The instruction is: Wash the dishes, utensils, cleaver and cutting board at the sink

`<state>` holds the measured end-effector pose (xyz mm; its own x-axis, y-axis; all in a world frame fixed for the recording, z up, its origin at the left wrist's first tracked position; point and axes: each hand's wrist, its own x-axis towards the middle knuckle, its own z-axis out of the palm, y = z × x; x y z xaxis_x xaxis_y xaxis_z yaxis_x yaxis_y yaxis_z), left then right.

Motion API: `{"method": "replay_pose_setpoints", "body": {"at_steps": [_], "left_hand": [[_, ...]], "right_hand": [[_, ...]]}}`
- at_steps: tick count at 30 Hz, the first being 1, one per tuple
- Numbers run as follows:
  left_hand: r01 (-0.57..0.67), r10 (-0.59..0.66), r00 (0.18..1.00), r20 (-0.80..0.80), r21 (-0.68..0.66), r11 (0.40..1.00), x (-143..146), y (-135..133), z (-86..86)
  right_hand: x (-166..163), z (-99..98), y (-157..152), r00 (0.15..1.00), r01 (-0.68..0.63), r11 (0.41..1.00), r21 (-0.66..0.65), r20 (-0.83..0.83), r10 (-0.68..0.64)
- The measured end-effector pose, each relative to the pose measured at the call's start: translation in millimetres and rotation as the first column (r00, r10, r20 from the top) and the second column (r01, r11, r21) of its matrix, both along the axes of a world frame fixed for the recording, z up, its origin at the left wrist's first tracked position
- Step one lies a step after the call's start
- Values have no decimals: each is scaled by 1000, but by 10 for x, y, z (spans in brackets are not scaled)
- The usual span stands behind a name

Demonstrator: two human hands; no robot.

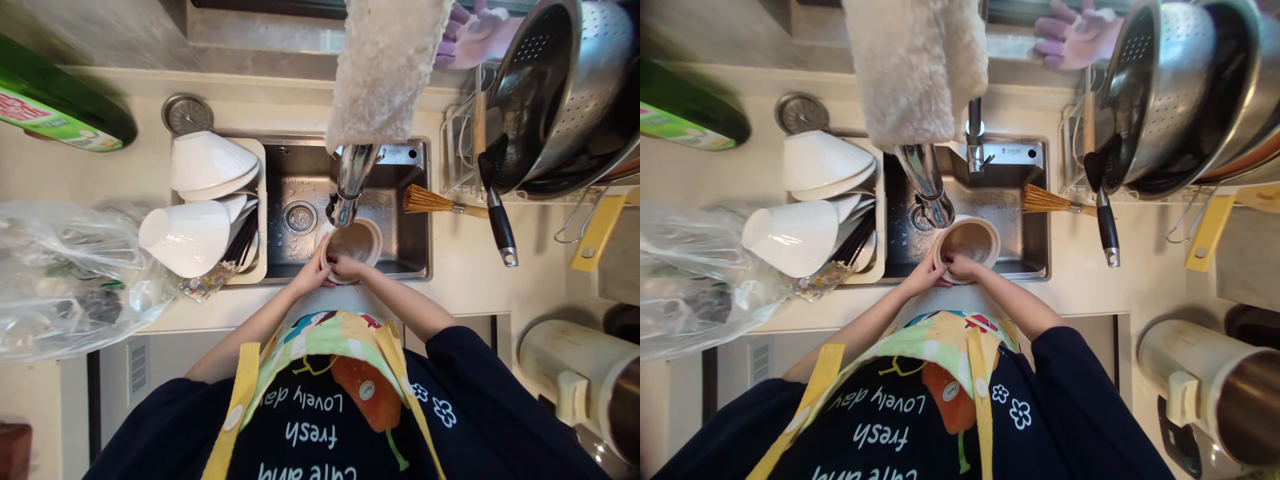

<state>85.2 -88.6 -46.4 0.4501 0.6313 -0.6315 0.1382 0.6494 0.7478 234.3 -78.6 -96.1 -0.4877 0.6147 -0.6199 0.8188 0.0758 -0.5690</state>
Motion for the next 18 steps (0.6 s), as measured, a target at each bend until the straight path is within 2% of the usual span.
{"method": "replay_pose_setpoints", "body": {"at_steps": [4,7,8,9,10,11,12,13,14,16,17,18], "left_hand": [[-51,51,999,-4,-33,998,-36,-60,-59],[-80,80,997,15,-51,996,-70,-50,-126],[-98,100,994,30,-66,993,-79,-33,-152],[-123,127,991,47,-90,988,-87,-10,-180],[-151,160,985,65,-119,981,-96,15,-210],[-178,192,978,84,-153,972,-105,39,-242],[-192,214,971,107,-187,963,-114,62,-277],[-188,220,966,134,-218,958,-124,80,-315],[-168,210,964,161,-241,956,-133,92,-353],[-94,143,973,183,-256,962,-151,105,-426],[-64,100,984,148,-231,971,-159,109,-456],[-41,53,996,67,-165,985,-167,117,-481]], "right_hand": [[230,63,46,988,-77,993,90,141,64],[503,114,45,990,-8,953,302,139,-35],[578,115,21,989,70,908,413,91,-118],[637,105,-13,970,195,832,519,21,-240],[677,83,-54,917,357,717,599,-78,-391],[696,51,-96,817,530,574,624,-197,-542],[697,10,-134,681,688,433,582,-311,-663],[681,-37,-166,527,820,315,479,-414,-742],[651,-85,-188,380,914,239,326,-490,-784],[569,-170,-204,159,982,188,2,-548,-821],[528,-201,-200,94,978,179,-104,-547,-832],[493,-219,-192,56,974,166,-155,-545,-837]]}}
